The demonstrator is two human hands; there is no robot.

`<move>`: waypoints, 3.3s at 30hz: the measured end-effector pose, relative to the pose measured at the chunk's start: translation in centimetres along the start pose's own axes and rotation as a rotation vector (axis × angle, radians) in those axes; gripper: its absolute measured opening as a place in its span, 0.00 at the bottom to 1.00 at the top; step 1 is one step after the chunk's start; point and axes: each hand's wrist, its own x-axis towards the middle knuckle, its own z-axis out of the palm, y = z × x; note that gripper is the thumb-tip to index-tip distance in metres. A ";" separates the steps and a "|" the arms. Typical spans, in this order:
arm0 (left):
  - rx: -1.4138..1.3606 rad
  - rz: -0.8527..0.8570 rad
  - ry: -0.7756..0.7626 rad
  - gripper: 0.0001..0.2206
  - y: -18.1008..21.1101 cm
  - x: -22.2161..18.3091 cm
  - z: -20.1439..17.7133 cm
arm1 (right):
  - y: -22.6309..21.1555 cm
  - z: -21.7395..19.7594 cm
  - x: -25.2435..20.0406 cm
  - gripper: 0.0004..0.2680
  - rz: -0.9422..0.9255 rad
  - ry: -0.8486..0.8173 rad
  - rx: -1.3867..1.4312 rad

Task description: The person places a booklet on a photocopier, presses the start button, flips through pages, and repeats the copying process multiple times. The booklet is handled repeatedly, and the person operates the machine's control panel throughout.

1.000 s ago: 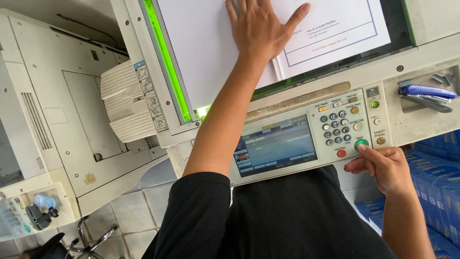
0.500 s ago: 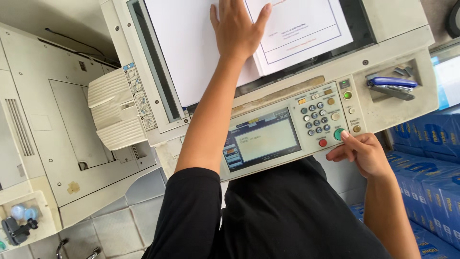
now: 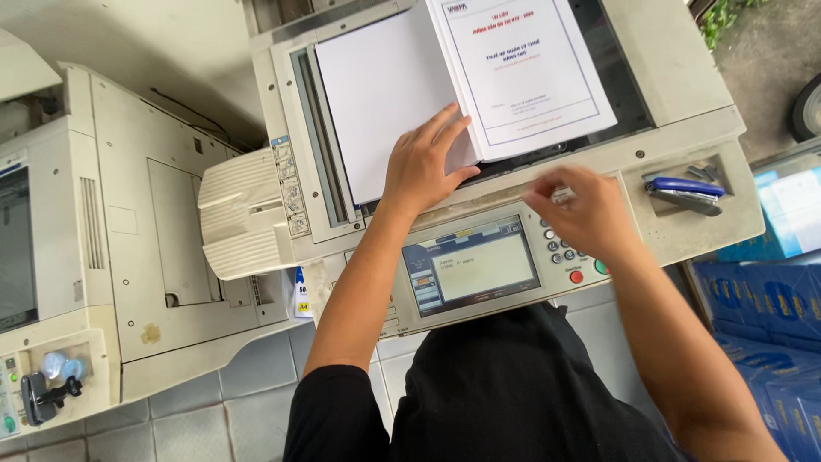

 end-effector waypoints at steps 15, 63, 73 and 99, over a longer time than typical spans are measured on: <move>0.042 -0.072 0.287 0.19 1.3 -2.7 -2.4 | -3.9 5.3 6.9 0.16 -0.813 0.346 -0.303; 0.426 0.173 0.975 0.07 -2.5 -1.3 -18.1 | -20.1 -7.8 13.5 0.19 -0.825 0.148 -0.695; 0.385 0.119 0.917 0.03 -1.5 -1.0 -19.9 | -20.0 -7.6 13.5 0.19 -0.806 0.153 -0.716; -1.638 -0.119 0.410 0.09 13.5 8.5 -2.6 | -21.1 -8.3 13.2 0.08 -0.897 0.145 -0.697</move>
